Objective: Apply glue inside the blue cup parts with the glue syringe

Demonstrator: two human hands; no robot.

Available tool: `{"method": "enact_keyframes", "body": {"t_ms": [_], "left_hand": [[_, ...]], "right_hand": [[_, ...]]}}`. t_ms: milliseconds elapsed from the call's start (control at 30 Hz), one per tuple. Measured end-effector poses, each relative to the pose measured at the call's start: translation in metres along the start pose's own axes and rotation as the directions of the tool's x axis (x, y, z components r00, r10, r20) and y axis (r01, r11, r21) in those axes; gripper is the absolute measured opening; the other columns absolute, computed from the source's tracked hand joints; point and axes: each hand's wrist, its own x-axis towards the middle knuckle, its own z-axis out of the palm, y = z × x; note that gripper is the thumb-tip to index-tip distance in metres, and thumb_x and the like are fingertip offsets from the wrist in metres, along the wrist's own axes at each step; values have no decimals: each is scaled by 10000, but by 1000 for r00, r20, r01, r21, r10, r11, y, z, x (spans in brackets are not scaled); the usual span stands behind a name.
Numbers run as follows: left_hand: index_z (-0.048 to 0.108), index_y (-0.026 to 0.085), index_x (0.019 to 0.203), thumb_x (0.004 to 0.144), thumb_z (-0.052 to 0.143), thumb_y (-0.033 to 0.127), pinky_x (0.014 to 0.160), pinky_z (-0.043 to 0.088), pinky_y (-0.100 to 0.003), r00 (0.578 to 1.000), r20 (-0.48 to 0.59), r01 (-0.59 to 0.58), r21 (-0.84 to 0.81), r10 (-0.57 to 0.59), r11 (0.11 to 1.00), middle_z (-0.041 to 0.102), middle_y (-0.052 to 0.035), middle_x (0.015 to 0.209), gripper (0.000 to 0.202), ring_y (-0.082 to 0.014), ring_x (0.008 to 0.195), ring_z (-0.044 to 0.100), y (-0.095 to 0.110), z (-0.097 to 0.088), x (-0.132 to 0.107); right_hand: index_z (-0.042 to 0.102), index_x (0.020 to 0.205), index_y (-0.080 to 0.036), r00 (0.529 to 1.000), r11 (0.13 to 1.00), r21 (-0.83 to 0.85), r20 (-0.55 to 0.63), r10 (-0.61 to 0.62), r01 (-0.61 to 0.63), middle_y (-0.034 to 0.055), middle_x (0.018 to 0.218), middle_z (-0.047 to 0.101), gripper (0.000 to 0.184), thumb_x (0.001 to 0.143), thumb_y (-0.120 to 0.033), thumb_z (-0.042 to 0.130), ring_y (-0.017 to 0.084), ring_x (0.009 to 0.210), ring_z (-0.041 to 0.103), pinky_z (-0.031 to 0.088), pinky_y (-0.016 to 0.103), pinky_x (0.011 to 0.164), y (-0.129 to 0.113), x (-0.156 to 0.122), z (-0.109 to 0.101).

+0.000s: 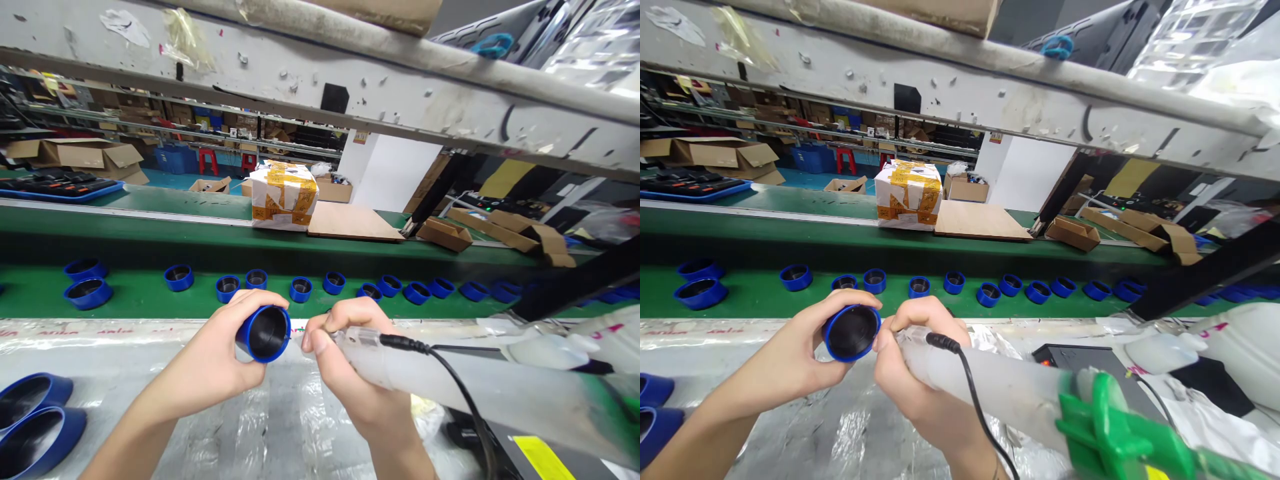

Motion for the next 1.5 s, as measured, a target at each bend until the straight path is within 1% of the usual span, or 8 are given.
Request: {"method": "enact_keyframes", "body": {"t_ms": [133, 300, 533, 900, 1067, 1200, 1367, 1500], "left_hand": [[645, 347, 1320, 681, 617, 48, 1168, 519, -482, 1000, 5, 14, -11, -14, 1000, 688, -5, 1404, 706, -300, 1353, 646, -1, 0, 0], [646, 347, 1316, 683, 608, 57, 1167, 512, -503, 1000, -7, 17, -32, -17, 999, 681, -8, 1393, 697, -305, 1347, 647, 0, -2, -1], [655, 329, 1304, 680, 627, 67, 1133, 536, -493, 1000, -2, 16, -33, -16, 999, 690, -24, 1371, 678, -315, 1312, 664, 3, -2, -2], [656, 313, 1281, 686, 668, 70, 1143, 508, -486, 1000, 24, -3, -43, 4, 999, 699, -31, 1357, 643, -317, 1294, 651, 7, 1, 0], [661, 302, 1277, 688, 671, 69, 1129, 518, -495, 999, 40, 14, -81, -10, 997, 703, -43, 1335, 633, -319, 1272, 665, 9, 2, -1], [669, 301, 1275, 667, 658, 58, 1098, 546, -456, 998, 70, 3, -146, 7, 989, 700, -43, 1357, 655, -314, 1267, 684, 7, 1, -1], [678, 319, 1286, 644, 634, 31, 996, 576, -363, 992, 123, 10, -191, 14, 982, 709, -8, 1309, 706, -276, 1203, 713, 2, 3, 1], [683, 327, 1294, 625, 629, 3, 961, 567, -333, 988, 152, 35, -189, -6, 981, 711, 13, 1275, 746, -252, 1164, 717, 1, 7, 3]], "right_hand": [[637, 915, -298, 1000, 999, 39, -12, 23, -22, -54, 761, 761, 210, 906, -109, 728, 166, 653, 734, 577, 310, 639, 0, 0, 1], [647, 920, -286, 998, 1000, 4, 62, -13, 13, -36, 749, 753, 196, 909, -128, 763, 195, 682, 769, 613, 347, 694, -2, -1, 0], [658, 931, -288, 995, 1000, 2, 95, -5, 5, -24, 744, 767, 184, 914, -138, 763, 201, 675, 770, 594, 339, 651, -6, -6, 4], [651, 904, -295, 995, 997, 28, 67, 70, -72, -37, 754, 772, 192, 885, -126, 739, 179, 666, 717, 564, 324, 655, -14, -12, 12], [643, 921, -302, 996, 996, 63, 75, 51, -56, -43, 777, 785, 215, 897, -104, 724, 176, 679, 713, 563, 324, 679, -12, -12, 11], [647, 936, -301, 993, 997, 81, 114, 7, -16, -36, 772, 802, 230, 898, -94, 739, 182, 667, 733, 584, 332, 683, -12, -7, 9], [619, 869, -297, 999, 987, 155, 45, 28, -34, -53, 697, 772, 234, 834, -94, 731, 167, 574, 718, 602, 314, 623, -16, -2, 12], [637, 926, -307, 994, 983, 177, 109, 22, -41, -48, 777, 788, 264, 860, -71, 736, 165, 642, 739, 625, 302, 639, -15, -5, 10]]}}
